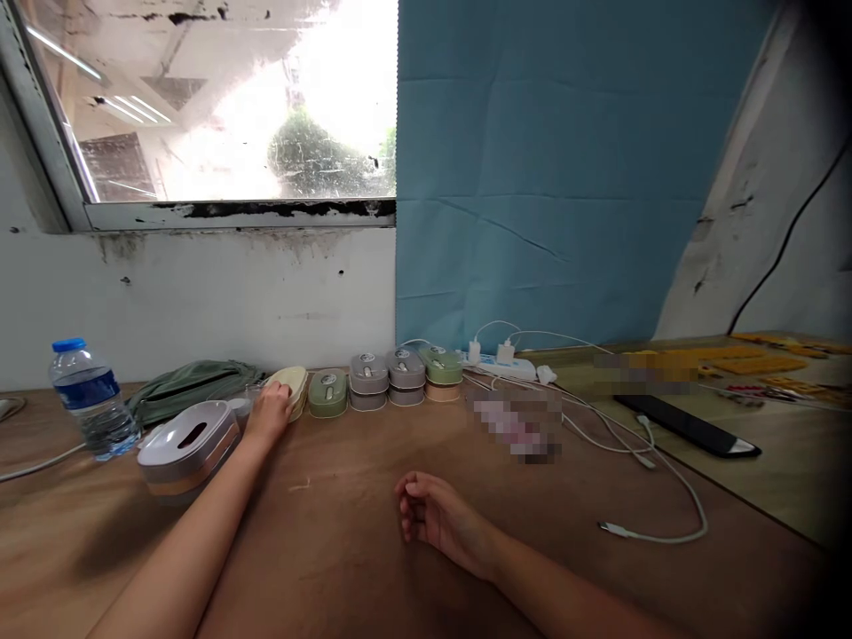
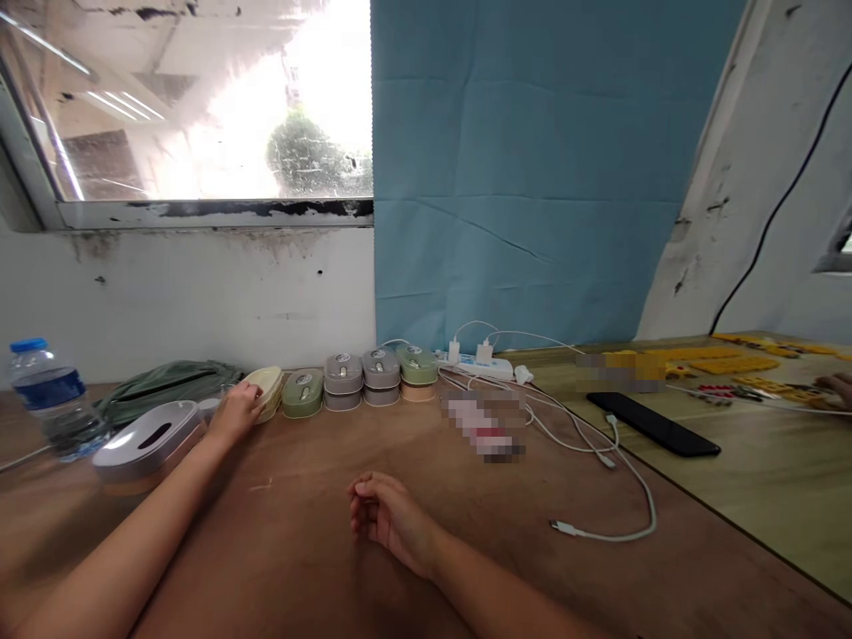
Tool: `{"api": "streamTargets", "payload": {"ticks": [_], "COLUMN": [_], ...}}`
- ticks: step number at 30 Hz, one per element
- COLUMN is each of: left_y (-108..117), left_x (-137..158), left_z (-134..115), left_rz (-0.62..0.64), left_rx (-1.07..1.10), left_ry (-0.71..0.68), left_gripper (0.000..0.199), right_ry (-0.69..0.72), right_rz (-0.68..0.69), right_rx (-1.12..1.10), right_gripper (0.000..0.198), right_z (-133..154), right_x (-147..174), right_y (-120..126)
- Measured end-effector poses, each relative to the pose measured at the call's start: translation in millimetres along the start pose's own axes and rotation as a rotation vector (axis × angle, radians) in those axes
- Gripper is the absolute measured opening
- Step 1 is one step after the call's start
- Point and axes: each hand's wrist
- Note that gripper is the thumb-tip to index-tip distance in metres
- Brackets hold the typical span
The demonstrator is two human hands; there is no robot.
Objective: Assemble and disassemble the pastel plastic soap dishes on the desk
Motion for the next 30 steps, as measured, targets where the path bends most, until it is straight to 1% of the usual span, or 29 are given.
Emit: {"api": "streamTargets", "payload": {"ticks": [8,13,16,21,26,28,30], "left_y": [-13,-19,-21,-23,-27,-28,-28], "left_x": [3,5,7,12,18,19,20], "left_z": [12,14,12,9,7,1,-11], "left_rz": [0.019,0.003,-0.025,-0.092,-0.136,-0.161,-0.204], "left_rx": [-0.048,-0.051,-0.044,-0.034,-0.021,-0.020,0.005], "left_ry": [0.008,0.032,0.031,0.013,-0.046,-0.058,-0.095], "left_gripper": [0.017,0.019,0.023,0.038,0.042,0.044,0.046], "right_ry": [-0.004,-0.001,-0.001,-0.025,-0.034,-0.033,-0.037], "right_rz": [-0.004,-0.002,-0.007,0.005,0.019,0.024,0.025], "right_rx": [-0.015,-0.018,-0.022,-0.021,-0.014,-0.008,-0.005], "right_gripper": [0.008,0.007,0.007,0.008,0.007,0.006,0.007], "right_z": [-1,-2,-2,0,0,0,0], "right_x": [-1,-1,-1,-2,-2,-1,-1], "right_y": [3,3,3,4,5,5,4]}}
Point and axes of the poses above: each hand's wrist, its own x-axis away from the middle knuckle, its own y-axis out of the back of the hand, z = x × y, and after that the axes turned 1 degree about -z, right-handed
